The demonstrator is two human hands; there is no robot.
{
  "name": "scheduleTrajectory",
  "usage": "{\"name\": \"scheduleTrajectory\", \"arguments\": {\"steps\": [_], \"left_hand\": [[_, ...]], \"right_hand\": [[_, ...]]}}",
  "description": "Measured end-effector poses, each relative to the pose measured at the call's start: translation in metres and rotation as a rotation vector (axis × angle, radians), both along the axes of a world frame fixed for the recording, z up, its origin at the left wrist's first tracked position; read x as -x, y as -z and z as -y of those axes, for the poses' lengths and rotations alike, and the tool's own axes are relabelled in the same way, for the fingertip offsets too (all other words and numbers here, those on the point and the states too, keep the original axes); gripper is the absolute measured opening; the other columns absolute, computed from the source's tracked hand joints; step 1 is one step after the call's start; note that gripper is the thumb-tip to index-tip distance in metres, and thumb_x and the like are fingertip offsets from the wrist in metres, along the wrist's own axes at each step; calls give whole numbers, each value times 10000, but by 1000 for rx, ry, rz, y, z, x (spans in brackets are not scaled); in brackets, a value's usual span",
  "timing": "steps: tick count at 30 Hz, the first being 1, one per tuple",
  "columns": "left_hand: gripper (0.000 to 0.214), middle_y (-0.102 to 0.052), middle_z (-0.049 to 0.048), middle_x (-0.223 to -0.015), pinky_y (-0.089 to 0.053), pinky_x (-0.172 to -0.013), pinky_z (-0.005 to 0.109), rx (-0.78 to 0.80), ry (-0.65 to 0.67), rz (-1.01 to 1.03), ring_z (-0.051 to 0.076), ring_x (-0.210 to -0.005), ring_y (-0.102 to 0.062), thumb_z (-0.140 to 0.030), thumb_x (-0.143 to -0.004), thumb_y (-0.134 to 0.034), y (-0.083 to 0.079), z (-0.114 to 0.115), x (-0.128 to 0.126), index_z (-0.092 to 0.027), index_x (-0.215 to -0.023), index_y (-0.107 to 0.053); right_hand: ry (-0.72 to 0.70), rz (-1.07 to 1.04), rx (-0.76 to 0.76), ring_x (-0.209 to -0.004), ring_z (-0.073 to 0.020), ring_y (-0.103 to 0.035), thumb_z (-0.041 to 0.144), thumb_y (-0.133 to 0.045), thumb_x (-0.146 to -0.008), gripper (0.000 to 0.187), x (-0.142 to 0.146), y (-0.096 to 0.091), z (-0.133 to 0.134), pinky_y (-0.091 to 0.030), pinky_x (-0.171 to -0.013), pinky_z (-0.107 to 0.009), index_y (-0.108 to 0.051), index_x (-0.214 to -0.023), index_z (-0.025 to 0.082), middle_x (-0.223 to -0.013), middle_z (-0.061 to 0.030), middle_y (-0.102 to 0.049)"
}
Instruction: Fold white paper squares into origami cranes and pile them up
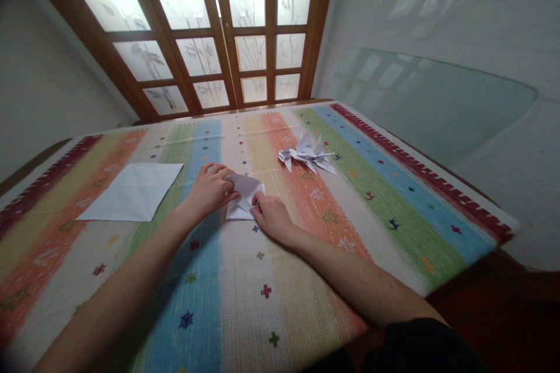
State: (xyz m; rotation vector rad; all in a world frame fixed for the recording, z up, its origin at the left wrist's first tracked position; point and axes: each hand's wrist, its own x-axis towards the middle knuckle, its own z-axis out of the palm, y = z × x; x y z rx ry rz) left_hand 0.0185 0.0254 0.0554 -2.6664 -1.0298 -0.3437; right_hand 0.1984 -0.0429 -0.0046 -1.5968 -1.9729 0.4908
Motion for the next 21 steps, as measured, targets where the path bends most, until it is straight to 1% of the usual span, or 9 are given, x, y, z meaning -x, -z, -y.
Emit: {"name": "scheduleTrajectory", "arguments": {"steps": [3,5,7,10,12,14,16,17,21], "left_hand": [[88,-696,94,-1017,-355,-1008,561,-58,-56,25,314,-1045,-560,-293,-772,-724,5,6,-5,-210,-745,-741],[65,-681,96,-1081,-345,-1020,572,-89,-62,41,320,-1070,-555,-253,-764,-717,8,9,-7,-220,-817,-736],[157,-656,98,-1161,-336,-1033,572,-100,-57,66,322,-1098,-549,-217,-770,-702,12,12,-7,-223,-926,-717],[334,-638,100,-1203,-338,-1035,550,-77,-35,117,303,-1075,-570,-187,-795,-671,18,12,-6,-240,-1125,-649],[464,-621,100,-1239,-340,-1035,525,-71,3,147,285,-1065,-583,-182,-819,-646,24,10,-4,-271,-1267,-567],[574,-579,106,-1311,-333,-1041,501,-87,54,168,274,-1101,-582,-184,-838,-629,32,6,0,-305,-1375,-467],[631,-525,119,-1380,-327,-1046,484,-111,86,194,271,-1157,-564,-195,-846,-632,41,1,3,-321,-1419,-399],[654,-502,135,-1403,-330,-1043,477,-119,87,217,273,-1173,-557,-208,-846,-640,45,-1,4,-309,-1434,-371],[777,-484,205,-1409,-373,-987,451,-132,49,330,290,-1158,-560,-277,-848,-660,57,-8,7,-210,-1491,-229]], "right_hand": [[-5,26,10,-657,-141,-535,144,-567,-844,55,1,0,1,-342,-631,-250,-587,-797,164,-713,-22,-624],[-17,51,5,-693,-155,-560,152,-568,-856,84,1,-1,1,-360,-663,-263,-600,-778,160,-743,-41,-650],[-26,82,-5,-735,-171,-582,168,-571,-871,98,2,-1,2,-376,-699,-280,-619,-787,155,-781,-61,-672],[-43,111,-8,-768,-182,-599,170,-566,-882,106,2,-2,3,-389,-734,-293,-643,-812,153,-819,-75,-689],[-56,116,-9,-763,-179,-602,161,-548,-890,130,2,-3,3,-394,-740,-294,-650,-809,155,-817,-76,-692],[-66,120,-16,-755,-175,-600,157,-532,-895,152,2,-3,2,-397,-741,-292,-653,-803,155,-805,-72,-692],[-73,121,-22,-752,-171,-599,150,-527,-894,156,1,-3,2,-399,-739,-289,-656,-806,155,-801,-69,-692],[-74,118,-25,-753,-170,-599,146,-528,-892,154,1,-2,2,-398,-737,-286,-657,-809,154,-803,-69,-692],[-75,93,-29,-751,-167,-599,130,-537,-880,144,1,-1,1,-393,-724,-276,-661,-810,151,-806,-70,-691]]}}
